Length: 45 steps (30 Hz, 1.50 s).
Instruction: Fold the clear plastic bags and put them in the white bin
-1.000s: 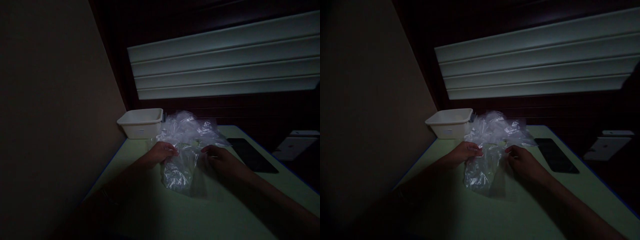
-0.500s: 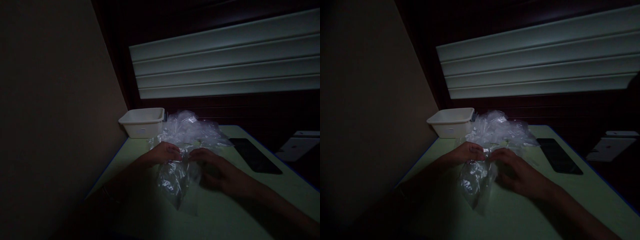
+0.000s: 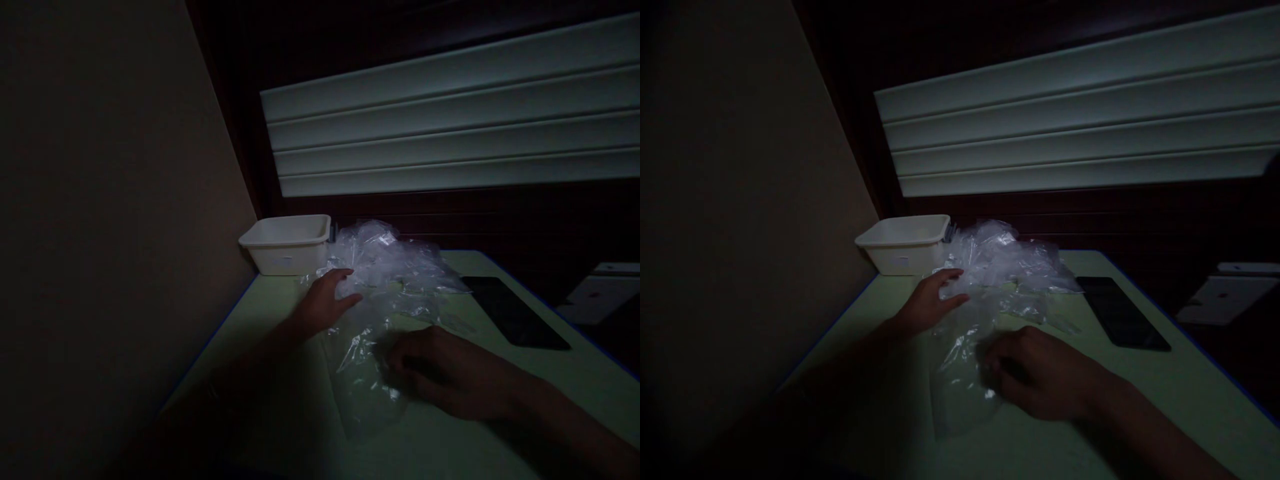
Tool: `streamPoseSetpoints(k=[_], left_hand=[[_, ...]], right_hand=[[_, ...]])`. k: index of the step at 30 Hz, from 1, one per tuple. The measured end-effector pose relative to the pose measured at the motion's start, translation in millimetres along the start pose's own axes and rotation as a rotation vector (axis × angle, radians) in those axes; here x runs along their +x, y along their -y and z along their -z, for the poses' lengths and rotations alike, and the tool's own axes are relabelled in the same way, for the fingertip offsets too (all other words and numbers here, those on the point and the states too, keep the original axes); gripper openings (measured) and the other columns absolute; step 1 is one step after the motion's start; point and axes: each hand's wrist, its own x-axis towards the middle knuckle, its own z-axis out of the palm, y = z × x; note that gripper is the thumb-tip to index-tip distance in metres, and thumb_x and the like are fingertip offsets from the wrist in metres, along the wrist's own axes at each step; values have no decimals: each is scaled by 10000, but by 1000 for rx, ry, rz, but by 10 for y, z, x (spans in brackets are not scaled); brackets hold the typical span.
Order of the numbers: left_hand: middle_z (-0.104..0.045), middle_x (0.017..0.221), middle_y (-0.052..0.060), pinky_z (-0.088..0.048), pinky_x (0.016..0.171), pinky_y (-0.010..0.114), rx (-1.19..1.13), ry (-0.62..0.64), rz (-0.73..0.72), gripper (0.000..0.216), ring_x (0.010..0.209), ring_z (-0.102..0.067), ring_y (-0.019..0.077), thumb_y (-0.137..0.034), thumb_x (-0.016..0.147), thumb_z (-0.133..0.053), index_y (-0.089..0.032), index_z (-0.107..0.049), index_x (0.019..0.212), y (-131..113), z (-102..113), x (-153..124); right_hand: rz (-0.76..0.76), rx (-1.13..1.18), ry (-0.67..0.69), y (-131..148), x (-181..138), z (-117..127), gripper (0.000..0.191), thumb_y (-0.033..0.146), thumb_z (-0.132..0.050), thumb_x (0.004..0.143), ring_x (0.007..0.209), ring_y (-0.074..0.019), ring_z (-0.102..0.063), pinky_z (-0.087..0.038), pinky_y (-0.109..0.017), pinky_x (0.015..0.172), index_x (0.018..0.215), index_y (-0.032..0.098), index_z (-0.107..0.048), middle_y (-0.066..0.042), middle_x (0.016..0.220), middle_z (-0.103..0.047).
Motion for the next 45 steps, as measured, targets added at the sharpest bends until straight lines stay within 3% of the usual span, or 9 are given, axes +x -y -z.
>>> streamPoseSetpoints(k=[2, 4, 10, 14, 19, 28, 37, 41, 45], left_hand=[[-572, 1181, 95, -372, 999, 372, 200, -70, -169, 371, 1125, -514, 235, -303, 827, -661, -193, -576, 1171, -75, 7, -41], [-585, 1092, 86, -401, 952, 342, 289, -52, -267, 244, 1051, -538, 217, -292, 881, -589, -188, -597, 1101, -155, -11, -94], [-609, 960, 88, -424, 833, 304, 468, 310, -454, 221, 947, -555, 212, -339, 917, -518, -165, -624, 1003, -251, -155, -275], [-607, 972, 80, -429, 820, 311, 553, 424, -439, 259, 952, -554, 222, -389, 896, -535, -184, -626, 1026, -198, -185, -326], [-585, 1025, 91, -433, 829, 319, 575, 412, -446, 369, 982, -539, 234, -464, 875, -549, -168, -603, 1088, -177, -167, -337], [-637, 946, 104, -432, 750, 329, 490, 441, -479, 468, 889, -591, 251, -553, 843, -561, -160, -623, 1090, -258, -115, -383], [-676, 962, 62, -435, 765, 275, 429, 562, -387, 280, 848, -629, 190, -365, 833, -646, -193, -654, 1053, -304, 182, -155], [-678, 844, 33, -412, 683, 234, 418, 619, -374, 113, 736, -615, 148, -241, 836, -608, -199, -685, 908, -345, 267, -121], [-639, 699, -6, -364, 598, 233, 453, 652, -333, 77, 615, -560, 126, -189, 804, -602, -201, -663, 759, -346, 268, -138]], right_hand=[[-36, -21, -8, 6, 6, -20, 187, 166, -469, 867, 613, -149, -582, -406, -261, 588, 814, 187, -647, -20, 734, -658], [-63, -36, -29, 3, 4, -35, 204, 191, -457, 893, 609, -150, -580, -402, -264, 584, 830, 185, -651, -27, 731, -660], [-121, -64, -62, -52, 4, -52, 221, 209, -439, 910, 581, -146, -571, -384, -259, 552, 812, 187, -635, -24, 711, -656], [-182, -68, -152, -120, 27, -59, 252, 262, -425, 926, 571, -150, -554, -386, -262, 535, 794, 191, -629, -25, 684, -641], [-238, -99, -241, -197, 44, -54, 192, 278, -472, 902, 620, -171, -562, -414, -284, 556, 852, 198, -639, -58, 754, -652], [-268, -196, -240, -382, 0, -68, 141, 266, -502, 887, 675, -191, -570, -432, -310, 624, 833, 205, -617, -73, 819, -612], [-286, -248, -195, -381, -6, -47, 182, 261, -441, 925, 689, -182, -555, -444, -314, 647, 850, 201, -595, -76, 847, -584], [-280, -232, -216, -395, -13, -57, 174, 279, -472, 914, 678, -181, -553, -431, -306, 626, 815, 203, -594, -74, 835, -586], [-261, -194, -251, -424, -15, -69, 184, 290, -492, 909, 653, -178, -548, -424, -309, 617, 783, 210, -600, -68, 810, -588]])
